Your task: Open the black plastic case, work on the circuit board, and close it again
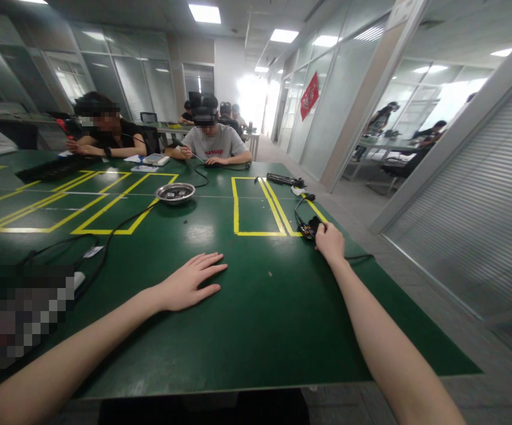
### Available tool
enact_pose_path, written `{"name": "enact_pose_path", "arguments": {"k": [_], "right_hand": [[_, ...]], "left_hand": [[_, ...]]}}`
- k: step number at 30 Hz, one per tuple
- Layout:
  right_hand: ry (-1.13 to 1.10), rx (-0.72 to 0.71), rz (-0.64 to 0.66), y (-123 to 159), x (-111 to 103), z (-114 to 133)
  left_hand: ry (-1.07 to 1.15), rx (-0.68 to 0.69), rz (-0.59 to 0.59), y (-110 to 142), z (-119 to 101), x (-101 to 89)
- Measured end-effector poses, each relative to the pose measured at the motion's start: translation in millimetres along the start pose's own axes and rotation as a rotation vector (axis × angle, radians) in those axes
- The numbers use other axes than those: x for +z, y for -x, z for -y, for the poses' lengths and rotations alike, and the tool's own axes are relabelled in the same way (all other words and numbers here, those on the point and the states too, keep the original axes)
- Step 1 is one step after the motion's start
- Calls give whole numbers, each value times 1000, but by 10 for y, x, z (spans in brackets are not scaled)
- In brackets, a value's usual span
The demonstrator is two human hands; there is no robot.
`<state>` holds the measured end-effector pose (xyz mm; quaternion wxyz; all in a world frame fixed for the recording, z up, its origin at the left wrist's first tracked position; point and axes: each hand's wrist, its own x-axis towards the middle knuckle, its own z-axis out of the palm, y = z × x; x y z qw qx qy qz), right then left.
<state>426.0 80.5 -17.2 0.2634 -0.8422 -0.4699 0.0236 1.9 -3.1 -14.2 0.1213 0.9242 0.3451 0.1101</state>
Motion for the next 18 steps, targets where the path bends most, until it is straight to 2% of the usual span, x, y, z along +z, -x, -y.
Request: {"name": "enact_pose_path", "arguments": {"k": [5, 11, 18], "right_hand": [[34, 30, 21, -71, 30, -51], [23, -66, -74, -30, 76, -77], [98, -181, -72, 46, 32, 11]], "left_hand": [[8, 4, -10, 4, 7, 7], [23, 23, -23, 6, 13, 5], [22, 18, -22, 6, 12, 3]]}}
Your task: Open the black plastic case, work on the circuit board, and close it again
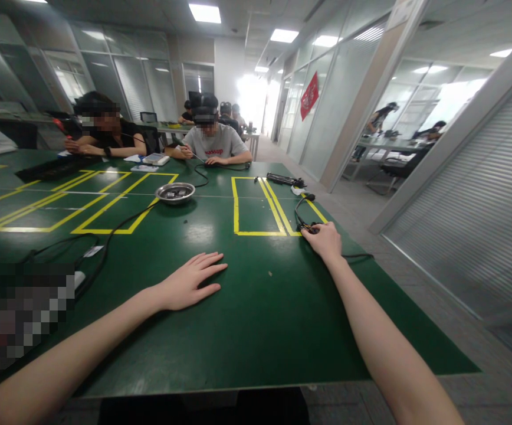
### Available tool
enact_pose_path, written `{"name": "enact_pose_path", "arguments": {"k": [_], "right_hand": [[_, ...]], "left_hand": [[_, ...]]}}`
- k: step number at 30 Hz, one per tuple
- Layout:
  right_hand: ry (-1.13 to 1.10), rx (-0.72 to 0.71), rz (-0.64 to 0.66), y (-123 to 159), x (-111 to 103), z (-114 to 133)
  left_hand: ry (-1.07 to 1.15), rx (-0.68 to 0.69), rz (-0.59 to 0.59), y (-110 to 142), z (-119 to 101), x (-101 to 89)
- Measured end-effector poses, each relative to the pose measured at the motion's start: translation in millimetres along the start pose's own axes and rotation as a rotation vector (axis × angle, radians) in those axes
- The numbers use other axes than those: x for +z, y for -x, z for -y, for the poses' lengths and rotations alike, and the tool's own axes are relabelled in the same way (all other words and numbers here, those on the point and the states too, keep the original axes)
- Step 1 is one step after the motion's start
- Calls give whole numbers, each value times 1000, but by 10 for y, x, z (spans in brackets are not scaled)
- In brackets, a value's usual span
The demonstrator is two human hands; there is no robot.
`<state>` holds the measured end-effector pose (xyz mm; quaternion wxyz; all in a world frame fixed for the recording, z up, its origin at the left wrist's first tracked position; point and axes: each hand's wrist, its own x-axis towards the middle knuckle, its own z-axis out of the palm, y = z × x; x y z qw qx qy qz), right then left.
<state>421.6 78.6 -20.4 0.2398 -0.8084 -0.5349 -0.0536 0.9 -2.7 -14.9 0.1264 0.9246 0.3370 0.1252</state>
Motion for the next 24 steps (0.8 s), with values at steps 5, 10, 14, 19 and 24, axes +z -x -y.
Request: {"name": "enact_pose_path", "arguments": {"k": [5, 10, 14, 19, 24], "right_hand": [[-63, -4, -42, -8, -65, 41], [-72, 42, -45, -20, -64, -36], [-72, -2, 25, 9, -36, -52], [-121, -154, 113, 121, -25, 135], [-414, -690, 357, 625, -82, 687]], "left_hand": [[-11, -1, -4, -5, -3, 5], [-12, -11, 16, -4, -19, -15], [-19, -2, 6, 1, -25, -21], [-7, -12, 17, -1, -17, -11], [66, 44, -113, -2, -75, -87]]}}
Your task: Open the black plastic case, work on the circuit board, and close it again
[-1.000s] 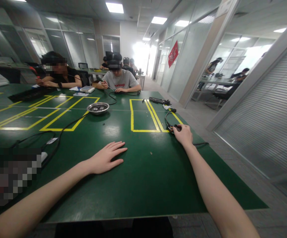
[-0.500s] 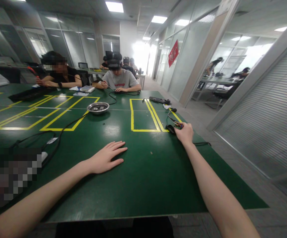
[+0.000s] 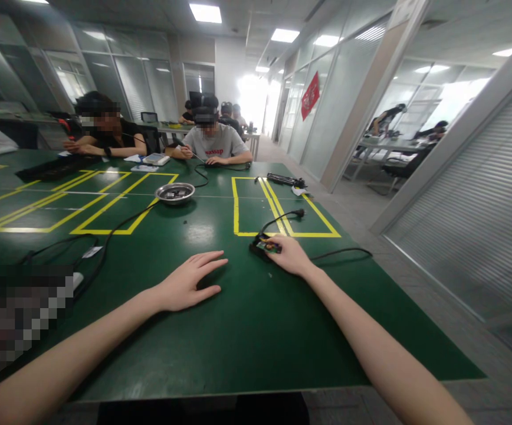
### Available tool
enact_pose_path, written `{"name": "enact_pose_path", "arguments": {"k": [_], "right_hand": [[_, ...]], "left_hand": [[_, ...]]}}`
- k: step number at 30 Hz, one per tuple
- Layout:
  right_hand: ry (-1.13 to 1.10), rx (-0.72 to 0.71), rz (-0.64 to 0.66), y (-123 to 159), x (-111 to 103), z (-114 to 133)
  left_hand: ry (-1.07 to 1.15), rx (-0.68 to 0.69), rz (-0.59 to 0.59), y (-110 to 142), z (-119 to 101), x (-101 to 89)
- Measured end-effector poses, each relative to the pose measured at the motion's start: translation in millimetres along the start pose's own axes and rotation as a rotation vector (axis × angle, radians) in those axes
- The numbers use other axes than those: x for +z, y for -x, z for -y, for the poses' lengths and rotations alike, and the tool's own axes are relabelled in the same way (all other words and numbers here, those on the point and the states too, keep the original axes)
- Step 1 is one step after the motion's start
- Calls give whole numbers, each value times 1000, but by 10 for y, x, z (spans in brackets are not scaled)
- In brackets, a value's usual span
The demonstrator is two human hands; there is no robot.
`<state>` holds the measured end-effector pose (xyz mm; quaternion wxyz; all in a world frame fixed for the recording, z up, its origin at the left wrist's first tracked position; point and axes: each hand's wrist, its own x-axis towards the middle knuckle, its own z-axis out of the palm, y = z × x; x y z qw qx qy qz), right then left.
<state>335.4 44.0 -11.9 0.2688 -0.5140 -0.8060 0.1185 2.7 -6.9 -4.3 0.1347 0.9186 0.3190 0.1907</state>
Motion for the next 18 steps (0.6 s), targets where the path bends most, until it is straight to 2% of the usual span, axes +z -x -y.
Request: {"name": "enact_pose_path", "arguments": {"k": [2, 4, 7, 9, 13, 18], "right_hand": [[-172, -252, 127, 46, 153, 361], [-309, -425, 230, 102, 282, 667], [-361, -541, 257, 162, 387, 897], [-339, -554, 185, 170, 388, 891], [-155, -526, 45, 127, 289, 692], [40, -422, 115, 88, 174, 521]], "left_hand": [[41, 54, -93, -7, -56, -52], [96, 126, -133, -13, -111, -92], [99, 170, -94, -16, -163, -104], [71, 155, -53, -17, -172, -88], [13, 97, -1, -21, -167, -67], [-103, 51, -12, -24, -146, -94]]}}
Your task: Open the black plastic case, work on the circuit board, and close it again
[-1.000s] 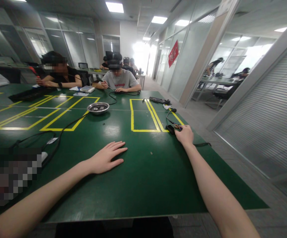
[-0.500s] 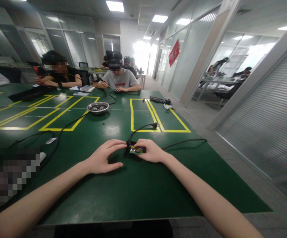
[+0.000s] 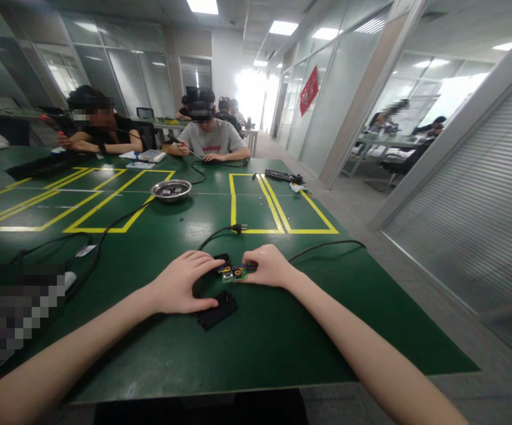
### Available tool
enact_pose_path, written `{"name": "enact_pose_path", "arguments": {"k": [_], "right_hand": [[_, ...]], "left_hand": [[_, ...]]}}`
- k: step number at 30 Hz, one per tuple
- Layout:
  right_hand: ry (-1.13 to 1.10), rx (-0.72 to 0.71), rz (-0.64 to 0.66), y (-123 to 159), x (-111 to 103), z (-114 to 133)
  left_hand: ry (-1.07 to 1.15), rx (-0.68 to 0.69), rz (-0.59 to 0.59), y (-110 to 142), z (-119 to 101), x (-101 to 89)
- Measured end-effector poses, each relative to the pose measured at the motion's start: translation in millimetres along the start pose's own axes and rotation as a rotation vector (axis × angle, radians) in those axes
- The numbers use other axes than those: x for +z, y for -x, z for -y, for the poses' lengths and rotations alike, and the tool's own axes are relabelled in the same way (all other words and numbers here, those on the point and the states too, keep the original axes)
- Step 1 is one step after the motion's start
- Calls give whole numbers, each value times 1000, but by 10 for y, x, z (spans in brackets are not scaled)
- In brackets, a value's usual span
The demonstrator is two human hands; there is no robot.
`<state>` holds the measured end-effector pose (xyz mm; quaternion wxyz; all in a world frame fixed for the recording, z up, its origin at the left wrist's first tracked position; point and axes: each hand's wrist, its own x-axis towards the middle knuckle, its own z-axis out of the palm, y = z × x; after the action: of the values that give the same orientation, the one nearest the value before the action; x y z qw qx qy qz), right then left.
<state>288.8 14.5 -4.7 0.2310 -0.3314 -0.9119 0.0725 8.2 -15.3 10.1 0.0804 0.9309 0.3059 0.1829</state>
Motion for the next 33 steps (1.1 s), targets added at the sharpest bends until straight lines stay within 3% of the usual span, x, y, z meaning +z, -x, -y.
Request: {"name": "enact_pose_path", "arguments": {"k": [4, 9, 14, 21, 28, 33], "right_hand": [[-6, 22, 70, 20, -63, 43], [-71, -15, 38, 34, -94, 99], [-57, -106, -9, 0, 53, 159], [135, -219, -15, -80, 290, 256], [51, -48, -44, -99, 320, 162], [0, 0, -31, -105, 310, 165]], "left_hand": [[-23, -18, 10, 4, 37, -7], [32, 23, 15, -2, 93, -5], [152, 57, 26, -14, 149, 10], [242, 57, 50, -7, 184, 22], [139, 1, 17, 3, 166, -60], [63, 10, -37, -13, 203, -33]]}}
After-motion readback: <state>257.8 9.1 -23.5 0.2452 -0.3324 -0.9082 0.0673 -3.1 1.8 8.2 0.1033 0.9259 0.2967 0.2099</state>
